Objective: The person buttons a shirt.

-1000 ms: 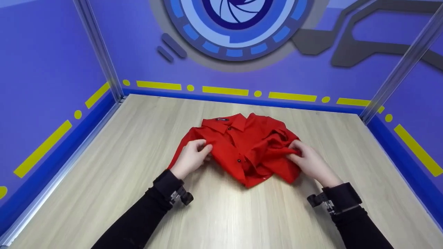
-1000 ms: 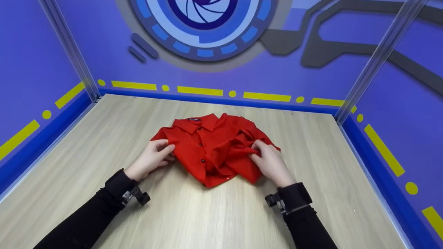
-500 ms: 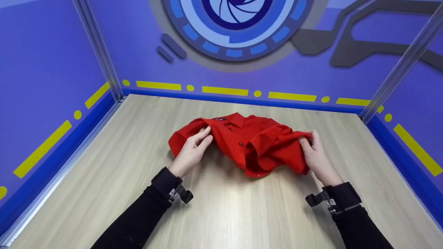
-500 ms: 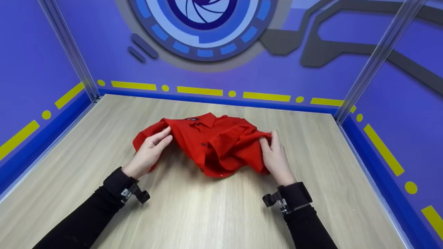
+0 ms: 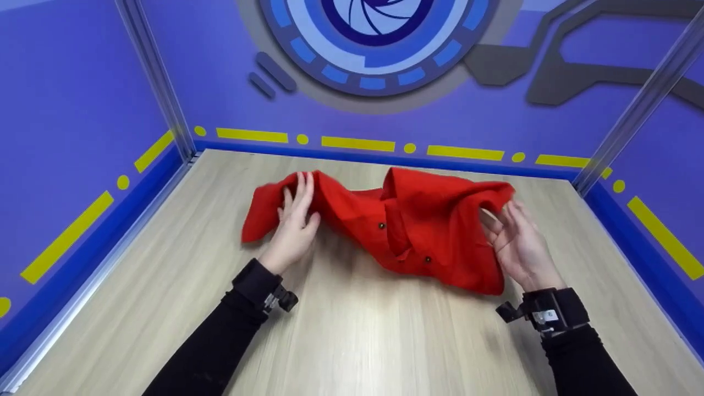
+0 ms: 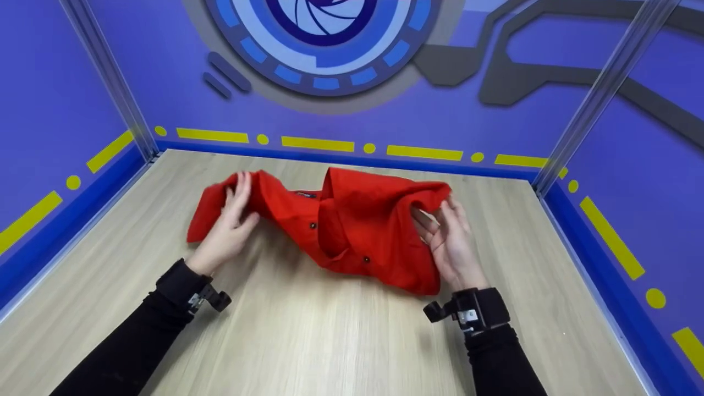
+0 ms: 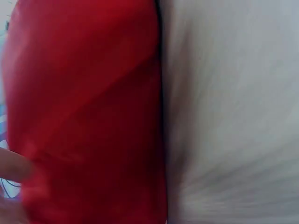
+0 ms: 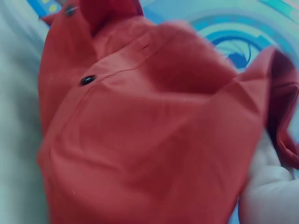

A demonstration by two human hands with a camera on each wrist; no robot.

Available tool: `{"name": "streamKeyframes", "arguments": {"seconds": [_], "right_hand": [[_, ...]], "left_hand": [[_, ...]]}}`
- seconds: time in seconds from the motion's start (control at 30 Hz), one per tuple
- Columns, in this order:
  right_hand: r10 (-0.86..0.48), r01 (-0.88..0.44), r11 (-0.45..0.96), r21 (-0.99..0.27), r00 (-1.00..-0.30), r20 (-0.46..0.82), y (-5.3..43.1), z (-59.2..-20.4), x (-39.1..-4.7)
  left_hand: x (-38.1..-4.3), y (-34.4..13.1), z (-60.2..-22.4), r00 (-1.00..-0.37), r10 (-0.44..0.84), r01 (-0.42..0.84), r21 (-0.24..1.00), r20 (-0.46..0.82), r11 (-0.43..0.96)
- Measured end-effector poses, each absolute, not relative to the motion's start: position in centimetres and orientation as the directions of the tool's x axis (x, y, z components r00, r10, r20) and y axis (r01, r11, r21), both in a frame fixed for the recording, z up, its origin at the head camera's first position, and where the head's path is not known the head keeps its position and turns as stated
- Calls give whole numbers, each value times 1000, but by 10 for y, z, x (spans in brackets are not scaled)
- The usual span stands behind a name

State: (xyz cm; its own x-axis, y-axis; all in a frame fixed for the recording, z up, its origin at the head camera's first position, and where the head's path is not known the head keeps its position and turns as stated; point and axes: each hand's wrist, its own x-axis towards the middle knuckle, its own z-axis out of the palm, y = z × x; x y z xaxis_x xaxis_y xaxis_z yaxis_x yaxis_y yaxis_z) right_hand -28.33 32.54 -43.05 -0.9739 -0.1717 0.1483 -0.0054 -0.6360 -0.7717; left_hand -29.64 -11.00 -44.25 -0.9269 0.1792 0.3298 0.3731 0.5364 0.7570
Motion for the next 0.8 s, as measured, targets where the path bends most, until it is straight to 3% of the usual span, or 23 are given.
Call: {"name": "streamKeyframes", "arguments": {"seconds": [0.1, 0.2, 0.37, 0.43, 0.53, 0.63, 0.8], "right_hand": [[-191, 48, -360, -932, -981, 23, 323, -441, -287], [-129, 110, -72, -991, -987, -100, 321, -448, -289], [-97, 153, 400, -903, -973, -208, 325, -451, -285], [-128, 161, 551, -819, -953, -273, 325, -452, -282], [-183, 113, 661, -742, -934, -306, 318, -457, -278], [-248, 27, 686, -727, -931, -268, 306, -464, -276], [-274, -24, 662, -749, -938, -212, 287, -470, -270]], "left_hand": [[-297, -111, -457, -960, 231, 270, 763, 161, 588], [-296, -108, -469, -969, 233, 209, 767, 80, 607], [-289, -102, -471, -988, 67, 143, 687, 136, 712], [-285, -101, -469, -996, 50, 90, 654, 79, 751], [-280, -101, -469, -991, 107, 35, 622, -78, 782], [-278, -99, -469, -961, 181, 5, 639, -210, 769], [-275, -94, -469, -910, 288, -45, 762, -297, 646]]}}
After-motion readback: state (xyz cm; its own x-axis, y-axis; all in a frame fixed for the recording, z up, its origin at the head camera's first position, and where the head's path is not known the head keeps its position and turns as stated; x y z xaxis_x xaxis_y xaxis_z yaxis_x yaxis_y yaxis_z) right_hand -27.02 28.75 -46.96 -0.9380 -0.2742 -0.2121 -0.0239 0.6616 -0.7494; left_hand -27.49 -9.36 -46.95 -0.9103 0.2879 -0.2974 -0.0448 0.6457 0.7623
